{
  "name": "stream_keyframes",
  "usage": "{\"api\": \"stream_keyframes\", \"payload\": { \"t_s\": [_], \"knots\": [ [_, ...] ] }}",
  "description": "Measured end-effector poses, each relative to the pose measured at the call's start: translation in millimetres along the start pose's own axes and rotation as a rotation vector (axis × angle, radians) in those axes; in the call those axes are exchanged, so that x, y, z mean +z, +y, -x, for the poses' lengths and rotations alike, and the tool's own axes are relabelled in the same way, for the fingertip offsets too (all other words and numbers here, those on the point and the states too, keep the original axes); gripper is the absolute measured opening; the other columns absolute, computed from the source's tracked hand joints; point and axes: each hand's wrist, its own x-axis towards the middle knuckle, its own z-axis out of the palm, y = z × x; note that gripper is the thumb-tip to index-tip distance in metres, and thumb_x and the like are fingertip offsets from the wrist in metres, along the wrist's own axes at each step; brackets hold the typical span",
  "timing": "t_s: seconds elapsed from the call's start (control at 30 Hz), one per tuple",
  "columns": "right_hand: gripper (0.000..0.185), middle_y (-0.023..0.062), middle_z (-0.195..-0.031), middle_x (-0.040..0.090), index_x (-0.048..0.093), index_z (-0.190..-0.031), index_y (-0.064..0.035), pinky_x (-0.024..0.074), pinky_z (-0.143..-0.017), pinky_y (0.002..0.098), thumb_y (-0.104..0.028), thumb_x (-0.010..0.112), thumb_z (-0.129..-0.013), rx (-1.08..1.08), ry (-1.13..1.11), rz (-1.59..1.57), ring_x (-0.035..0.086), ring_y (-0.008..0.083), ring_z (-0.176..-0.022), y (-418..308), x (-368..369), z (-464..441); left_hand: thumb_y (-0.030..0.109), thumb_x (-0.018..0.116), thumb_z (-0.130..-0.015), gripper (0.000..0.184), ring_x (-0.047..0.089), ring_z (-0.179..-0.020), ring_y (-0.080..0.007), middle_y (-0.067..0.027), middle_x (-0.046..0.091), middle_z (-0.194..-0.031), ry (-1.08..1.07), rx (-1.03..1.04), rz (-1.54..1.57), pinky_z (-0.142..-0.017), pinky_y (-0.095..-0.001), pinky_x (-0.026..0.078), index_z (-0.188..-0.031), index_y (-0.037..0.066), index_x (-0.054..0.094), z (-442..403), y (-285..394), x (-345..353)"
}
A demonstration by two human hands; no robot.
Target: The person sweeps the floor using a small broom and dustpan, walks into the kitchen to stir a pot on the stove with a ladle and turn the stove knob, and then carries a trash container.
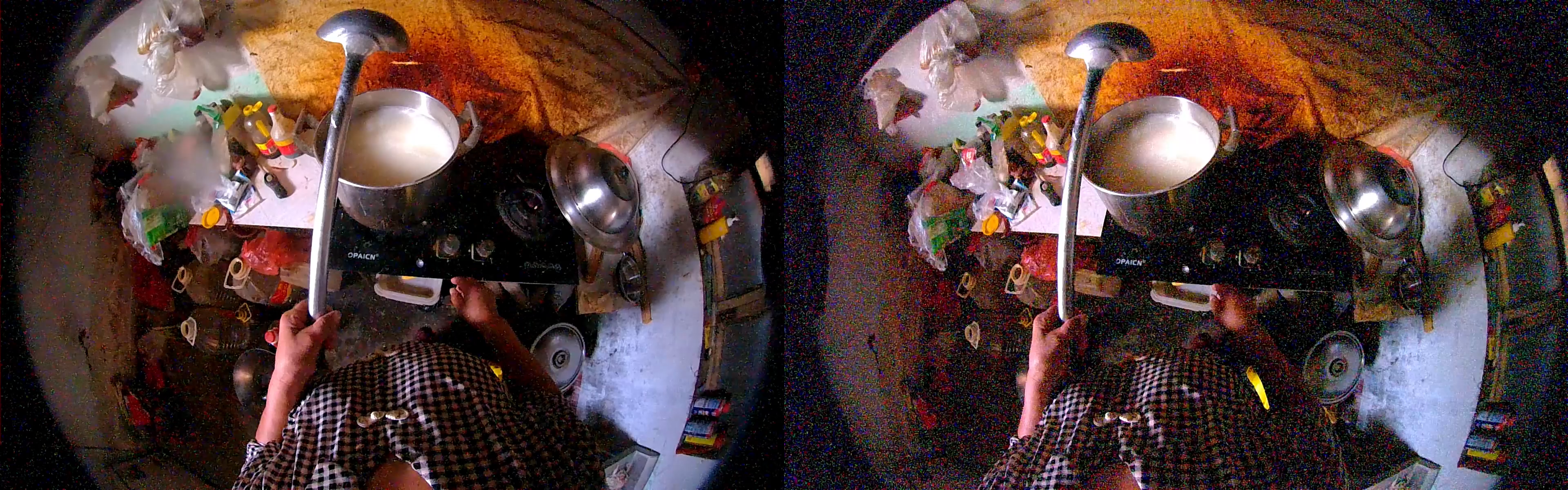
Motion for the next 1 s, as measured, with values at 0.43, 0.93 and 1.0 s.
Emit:
{"api": "stream_keyframes", "payload": {
  "t_s": [0.43,0.93,1.0],
  "knots": [
    [0.031,0.0093,-0.090,0.057,0.054,-0.099,-0.0111,0.0443,-0.070,0.0362,-0.029,0.053,-0.073,0.089,-0.064,0.122,0.056,0.0260,-0.081,-4,0,1,0.011,0.056,-0.075,0.010,0.040,-0.045,-0.0054,0.0019,0.045,-0.053,0.024,0.038,-0.015,-0.042,-0.0192,0.031,-0.073,0.003,0.050,-1,0,-1],
    [0.031,0.0081,-0.084,0.058,0.053,-0.099,-0.0119,0.0452,-0.067,0.0349,-0.026,0.057,-0.071,0.067,-0.051,0.134,0.057,0.0255,-0.076,-2,4,2,0.011,0.058,-0.074,0.011,0.041,-0.046,-0.0058,0.0014,0.046,-0.055,0.010,0.040,0.009,-0.043,-0.0191,0.033,-0.075,0.002,0.050,-2,4,-3],
    [0.031,0.0083,-0.083,0.058,0.053,-0.098,-0.0121,0.0454,-0.066,0.0349,-0.026,0.057,-0.071,0.068,-0.028,0.165,0.057,0.0254,-0.075,3,8,3,0.011,0.058,-0.074,0.011,0.042,-0.046,-0.0059,0.0015,0.047,-0.055,0.027,0.036,0.022,-0.042,-0.0191,0.033,-0.075,0.002,0.051,-3,2,-3]
  ]
}}
